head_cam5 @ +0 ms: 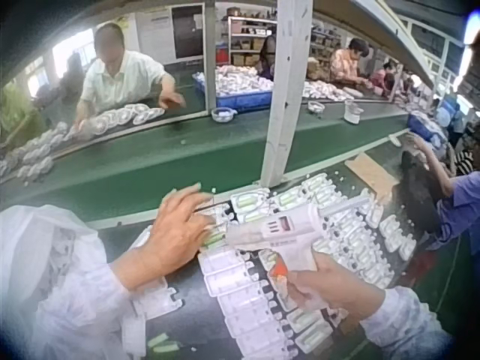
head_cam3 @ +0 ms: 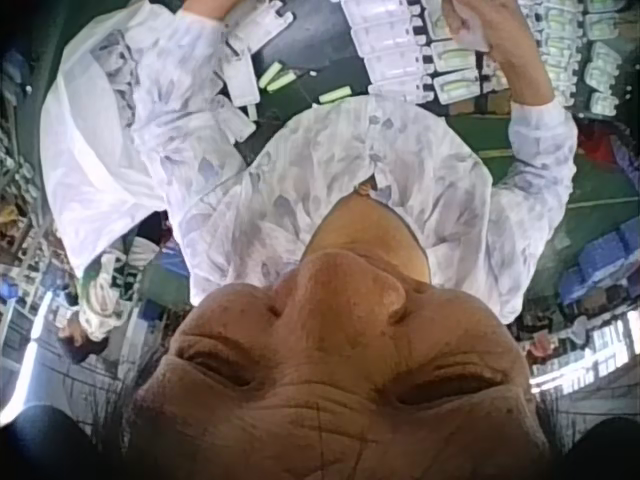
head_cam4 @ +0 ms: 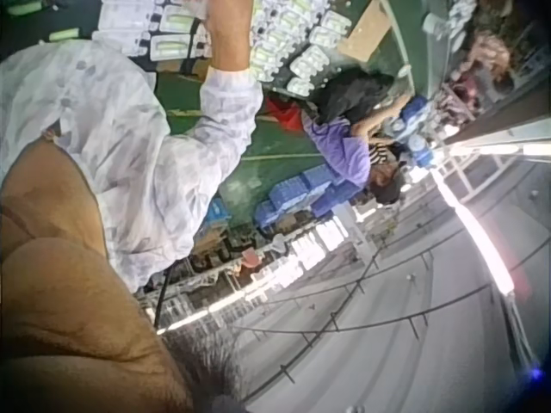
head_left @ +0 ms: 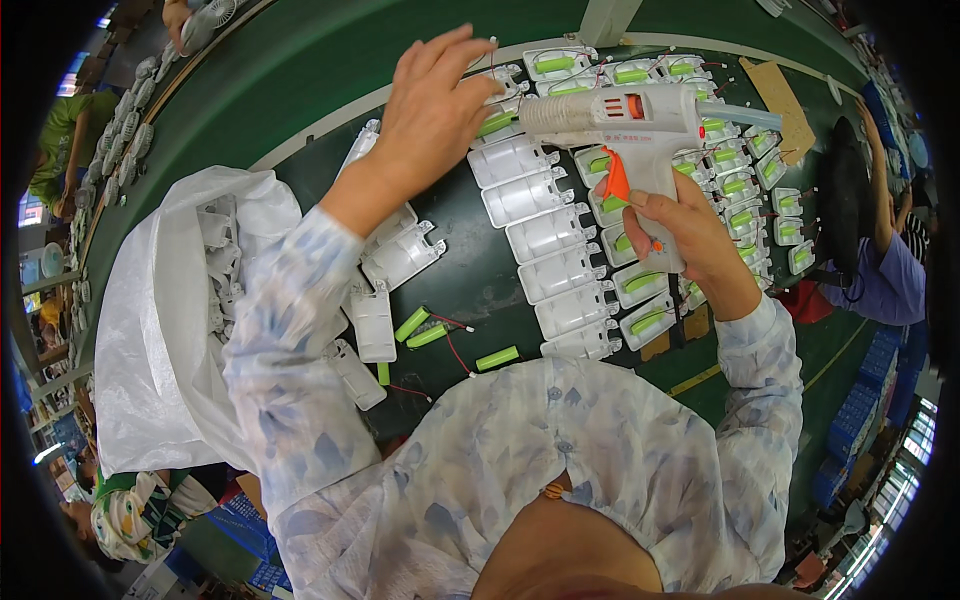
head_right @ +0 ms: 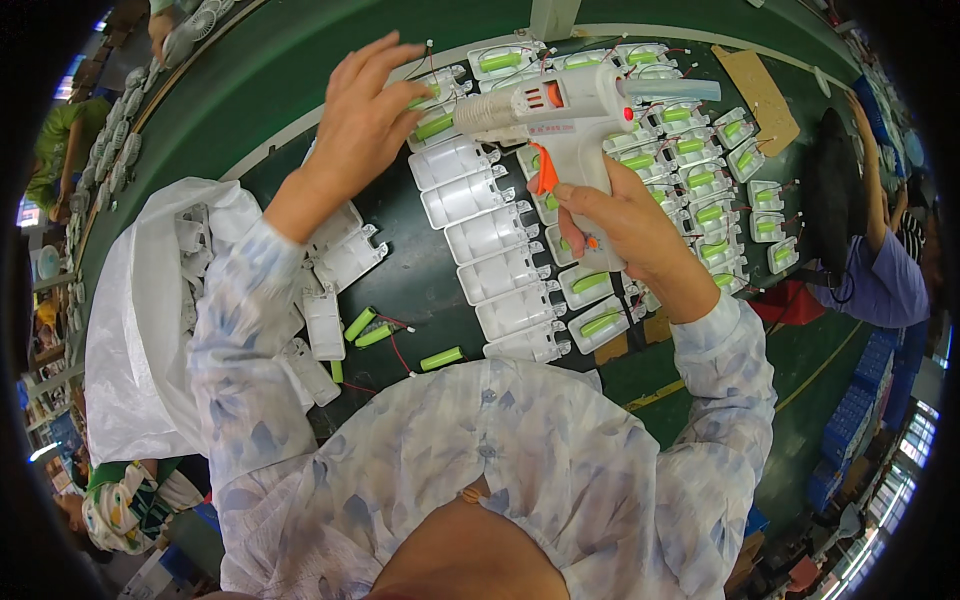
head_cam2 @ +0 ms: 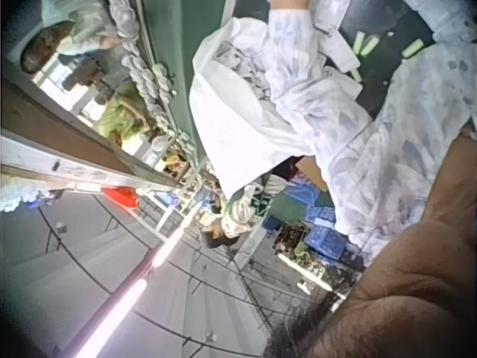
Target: The person picks up batteries and white plastic cases, applies glue to the cases using a glue gun, and presses the batteries into the cases before placing the assembled units onto a tray.
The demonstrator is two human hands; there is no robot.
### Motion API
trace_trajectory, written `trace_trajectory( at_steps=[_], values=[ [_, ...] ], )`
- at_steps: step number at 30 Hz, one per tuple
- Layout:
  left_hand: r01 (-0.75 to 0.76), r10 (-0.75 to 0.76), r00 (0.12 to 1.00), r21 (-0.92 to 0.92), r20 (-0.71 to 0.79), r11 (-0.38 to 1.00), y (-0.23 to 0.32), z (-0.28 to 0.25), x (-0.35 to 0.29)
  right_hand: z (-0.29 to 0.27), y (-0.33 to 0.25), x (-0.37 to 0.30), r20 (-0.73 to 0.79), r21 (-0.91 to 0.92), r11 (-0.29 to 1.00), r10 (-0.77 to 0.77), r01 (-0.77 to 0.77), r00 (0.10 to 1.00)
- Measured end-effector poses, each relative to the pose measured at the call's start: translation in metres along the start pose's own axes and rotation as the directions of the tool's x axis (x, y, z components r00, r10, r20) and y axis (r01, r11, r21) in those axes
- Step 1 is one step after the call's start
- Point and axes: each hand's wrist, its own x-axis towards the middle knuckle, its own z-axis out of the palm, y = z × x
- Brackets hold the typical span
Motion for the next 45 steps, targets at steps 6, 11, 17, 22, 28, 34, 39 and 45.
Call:
trace_trajectory(
  at_steps=[6, 11, 17, 22, 28, 34, 39, 45],
  values=[
    [0.2, 0.078, 0.753, -0.34, 0.654, 0.919, 0.075, -0.074, -0.072, 0.005, -0.006, 0.01, 0.032, -0.003, 1.0, 0.022, -0.022, 0.999],
    [0.135, 0.088, 0.476, -0.171, 0.875, 0.976, 0.106, -0.106, -0.097, 0.001, -0.002, 0.01, 0.018, -0.023, 1.0, 0.015, -0.014, 1.0],
    [0.012, 0.032, 0.583, -0.049, 0.812, 0.999, 0.118, -0.107, -0.116, 0.005, -0.008, 0.0, 0.035, -0.053, 0.997, 0.063, -0.062, 0.997],
    [0.049, 0.079, 0.741, -0.171, 0.667, 0.984, 0.1, -0.078, -0.126, -0.001, 0.001, 0.0, 0.021, -0.104, 0.991, 0.081, -0.078, 0.996],
    [0.446, -0.095, 0.788, -0.459, 0.608, 0.768, 0.059, -0.069, -0.099, 0.002, -0.002, -0.004, 0.026, -0.06, 0.996, -0.059, 0.06, 0.998],
    [0.735, -0.374, 0.666, -0.483, 0.645, 0.476, 0.048, -0.058, -0.077, -0.002, 0.0, -0.011, 0.058, -0.05, 0.998, -0.043, 0.046, 0.997],
    [0.474, -0.318, 0.838, -0.302, 0.443, 0.827, 0.044, -0.04, -0.082, -0.003, 0.002, -0.019, 0.067, -0.046, 0.999, -0.012, 0.015, 0.998],
    [0.423, -0.339, 0.821, -0.09, 0.46, 0.902, 0.047, -0.036, -0.083, 0.003, 0.003, -0.021, 0.075, -0.074, 0.994, 0.083, -0.077, 0.994]
  ],
)
